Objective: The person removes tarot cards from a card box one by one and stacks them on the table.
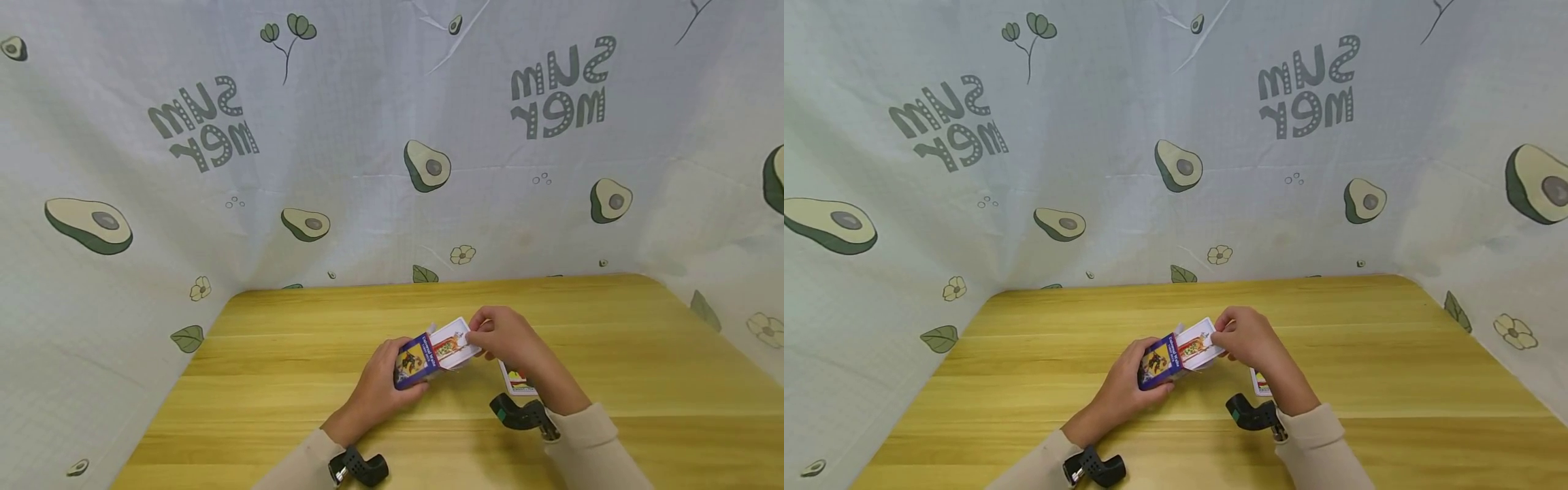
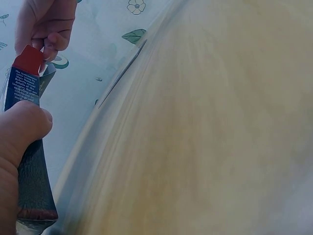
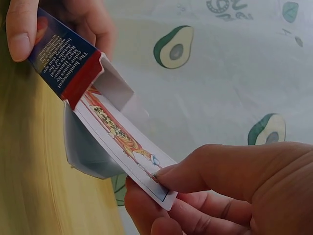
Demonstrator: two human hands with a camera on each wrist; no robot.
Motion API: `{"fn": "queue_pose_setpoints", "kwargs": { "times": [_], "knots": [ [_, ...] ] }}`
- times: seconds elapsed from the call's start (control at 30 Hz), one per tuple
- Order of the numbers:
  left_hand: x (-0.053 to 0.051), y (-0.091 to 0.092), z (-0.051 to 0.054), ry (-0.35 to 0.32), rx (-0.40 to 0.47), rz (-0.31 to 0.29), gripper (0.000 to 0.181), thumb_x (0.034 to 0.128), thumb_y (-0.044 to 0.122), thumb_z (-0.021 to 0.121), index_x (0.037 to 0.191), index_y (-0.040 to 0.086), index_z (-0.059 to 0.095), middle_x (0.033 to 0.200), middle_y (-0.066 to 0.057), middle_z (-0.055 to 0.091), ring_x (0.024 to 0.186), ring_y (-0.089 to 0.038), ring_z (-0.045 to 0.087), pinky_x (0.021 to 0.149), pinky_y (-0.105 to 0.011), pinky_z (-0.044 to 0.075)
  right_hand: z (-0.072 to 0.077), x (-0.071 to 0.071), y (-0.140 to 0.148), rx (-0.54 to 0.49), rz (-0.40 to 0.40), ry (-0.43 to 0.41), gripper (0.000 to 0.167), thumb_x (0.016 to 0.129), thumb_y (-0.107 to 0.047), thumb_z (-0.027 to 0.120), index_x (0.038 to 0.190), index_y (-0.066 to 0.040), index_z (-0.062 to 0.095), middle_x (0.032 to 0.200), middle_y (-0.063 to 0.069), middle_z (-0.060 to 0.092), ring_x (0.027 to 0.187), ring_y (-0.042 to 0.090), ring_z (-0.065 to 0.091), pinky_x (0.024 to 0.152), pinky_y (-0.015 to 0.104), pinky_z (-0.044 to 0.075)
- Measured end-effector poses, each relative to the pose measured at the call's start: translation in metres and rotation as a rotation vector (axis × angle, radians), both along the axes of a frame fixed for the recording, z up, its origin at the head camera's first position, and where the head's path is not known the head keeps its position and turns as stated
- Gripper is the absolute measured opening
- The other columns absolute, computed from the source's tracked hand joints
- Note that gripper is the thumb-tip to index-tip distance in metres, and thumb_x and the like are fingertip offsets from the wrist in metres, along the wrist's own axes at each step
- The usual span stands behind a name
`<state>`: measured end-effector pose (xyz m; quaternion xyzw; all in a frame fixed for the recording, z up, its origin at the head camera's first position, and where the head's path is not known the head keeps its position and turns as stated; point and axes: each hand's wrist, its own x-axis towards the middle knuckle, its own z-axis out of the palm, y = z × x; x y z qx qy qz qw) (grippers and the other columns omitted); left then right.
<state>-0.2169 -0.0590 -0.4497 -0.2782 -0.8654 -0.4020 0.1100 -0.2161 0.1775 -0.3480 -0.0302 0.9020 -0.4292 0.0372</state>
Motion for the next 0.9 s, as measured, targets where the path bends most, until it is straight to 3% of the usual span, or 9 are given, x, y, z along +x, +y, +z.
{"fn": "queue_pose_setpoints", "kwargs": {
  "times": [0.3,0.9],
  "knots": [
    [0.0,-0.001,0.001,0.003,-0.003,-0.002,0.075,0.0789,0.036,0.079,0.139,0.011,0.042,0.122,-0.002,0.053,0.102,-0.011,0.05,0.086,-0.031,0.046,0.006,-0.001,0.008,-0.01,0.001,0.02,0.018,0.089,-0.011,0.064,0.1,0.002,0.058,0.093,0.017,0.069,0.068,0.024,0.062,0.063,0.038,0.055],
    [0.0,0.0,0.0,0.001,0.007,0.0,0.075,0.0789,0.037,0.078,0.139,0.01,0.042,0.124,-0.002,0.053,0.103,-0.012,0.05,0.087,-0.033,0.046,0.014,0.0,0.027,-0.031,0.011,0.064,0.022,0.09,-0.012,0.063,0.102,0.006,0.057,0.089,0.018,0.068,0.063,0.021,0.059,0.057,0.034,0.052]
  ]
}}
